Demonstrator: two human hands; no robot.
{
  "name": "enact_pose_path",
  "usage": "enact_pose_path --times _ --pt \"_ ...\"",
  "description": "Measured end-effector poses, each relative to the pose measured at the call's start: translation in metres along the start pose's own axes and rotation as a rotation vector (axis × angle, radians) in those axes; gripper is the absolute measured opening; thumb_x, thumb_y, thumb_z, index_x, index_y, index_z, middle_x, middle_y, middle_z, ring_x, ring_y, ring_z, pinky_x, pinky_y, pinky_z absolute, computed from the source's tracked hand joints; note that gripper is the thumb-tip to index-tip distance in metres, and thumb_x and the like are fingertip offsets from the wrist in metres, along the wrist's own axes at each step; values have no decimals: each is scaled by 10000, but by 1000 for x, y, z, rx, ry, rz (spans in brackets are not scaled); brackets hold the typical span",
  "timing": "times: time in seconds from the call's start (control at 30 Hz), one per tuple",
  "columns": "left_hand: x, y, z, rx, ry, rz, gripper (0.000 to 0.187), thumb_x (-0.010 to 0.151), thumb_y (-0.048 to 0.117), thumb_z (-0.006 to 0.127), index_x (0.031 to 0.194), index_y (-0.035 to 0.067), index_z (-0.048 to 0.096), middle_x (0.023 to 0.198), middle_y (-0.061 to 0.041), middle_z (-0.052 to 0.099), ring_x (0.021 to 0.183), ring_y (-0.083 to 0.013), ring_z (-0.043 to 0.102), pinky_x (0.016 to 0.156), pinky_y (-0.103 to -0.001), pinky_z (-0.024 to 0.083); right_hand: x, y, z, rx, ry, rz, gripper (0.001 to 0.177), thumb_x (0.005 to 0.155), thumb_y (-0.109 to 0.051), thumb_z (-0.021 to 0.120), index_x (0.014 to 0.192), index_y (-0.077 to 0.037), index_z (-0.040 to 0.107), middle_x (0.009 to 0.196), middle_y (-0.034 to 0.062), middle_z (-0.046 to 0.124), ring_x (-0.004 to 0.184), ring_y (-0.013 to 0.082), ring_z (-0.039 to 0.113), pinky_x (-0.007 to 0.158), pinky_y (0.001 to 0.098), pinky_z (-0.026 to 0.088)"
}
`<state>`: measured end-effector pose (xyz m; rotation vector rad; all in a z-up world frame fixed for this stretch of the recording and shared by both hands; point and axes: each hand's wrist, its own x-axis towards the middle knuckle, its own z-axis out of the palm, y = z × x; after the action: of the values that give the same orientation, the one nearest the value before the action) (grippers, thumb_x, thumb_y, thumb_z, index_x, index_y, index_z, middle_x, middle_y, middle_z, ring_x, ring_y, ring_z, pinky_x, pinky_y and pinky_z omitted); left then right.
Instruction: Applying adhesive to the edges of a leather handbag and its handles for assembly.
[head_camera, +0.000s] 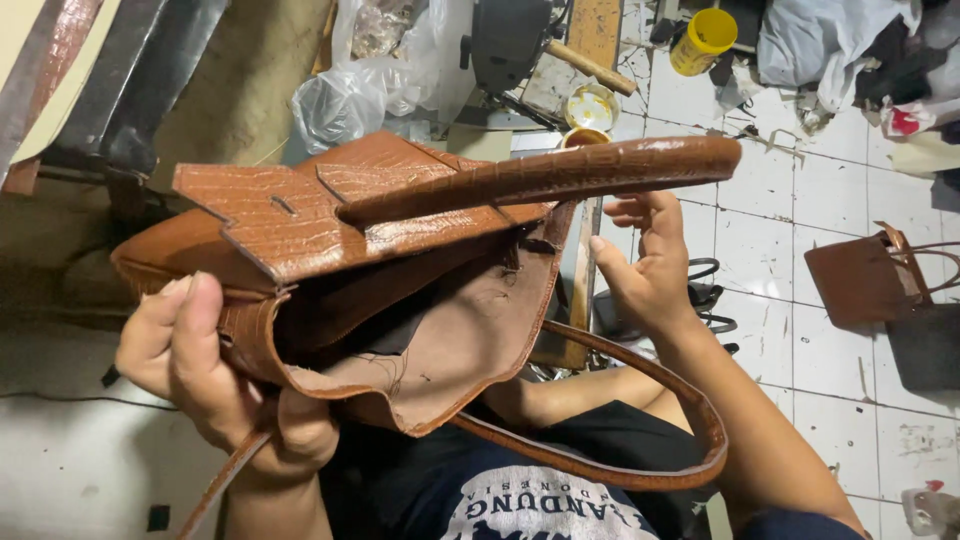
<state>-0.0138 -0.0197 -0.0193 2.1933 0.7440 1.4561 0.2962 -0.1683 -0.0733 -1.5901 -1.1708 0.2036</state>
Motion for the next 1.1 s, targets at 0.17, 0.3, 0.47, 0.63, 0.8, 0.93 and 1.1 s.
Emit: enact_pose_path --times 0.17,0.3,0.47,0.63,0.8,0.93,1.1 --pt "-18 -4 2 52 53 85 836 1052 666 224 1542 -4 330 1484 -203 299 1366 -374 378 1222 -509 366 29 -33 -14 267 -156 -164 1023 829 29 760 1643 -176 175 1489 203 491 1258 259 545 1142 421 450" --pt "-32 -2 5 24 105 142 796 1068 677 210 1571 69 317 1492 -164 294 1393 -343 379 1235 -506 392 49 -87 -22 229 -250 -230 868 983 107 688 1651 -142 192 1167 157 716 1187 234 704 1334 463 476" --pt "-78 -43 12 81 208 296 800 970 712 314 1578 193 341 1408 -155 356 1359 -313 399 1198 -539 357 64 -109 -15 250 -228 -233 734 1077 115 606 1632 -167 217 1229 199 690 1081 245 736 946 306 683" --pt "-177 -68 -20 165 4 365 780 926 620 476 1524 131 367 1397 -163 392 1304 -353 435 1182 -590 376 69 -107 -4 274 -241 -285 784 1054 174 626 1633 -131 195 1733 117 218 1260 264 680 993 274 670" --pt "-149 -90 -10 260 -186 404 785 881 525 637 1470 68 392 1386 -172 427 1249 -394 469 1165 -642 395 60 -115 -8 295 -290 -182 763 1018 93 645 1605 -165 231 1149 157 717 920 150 684 768 240 557" --pt "-125 -83 -32 211 -10 465 182 862 82 729 1039 71 686 1024 -112 547 1036 -310 600 978 -516 554 53 -122 -18 239 -298 -170 760 995 113 626 1588 -158 234 1108 153 714 884 143 682 746 238 557" --pt "-72 4 -46 45 -74 181 516 809 285 703 1225 41 521 1272 -168 567 1164 -286 566 1093 -417 484 47 -126 -21 262 -285 -181 756 986 127 634 1583 -154 266 1132 143 714 989 161 703 822 242 575"
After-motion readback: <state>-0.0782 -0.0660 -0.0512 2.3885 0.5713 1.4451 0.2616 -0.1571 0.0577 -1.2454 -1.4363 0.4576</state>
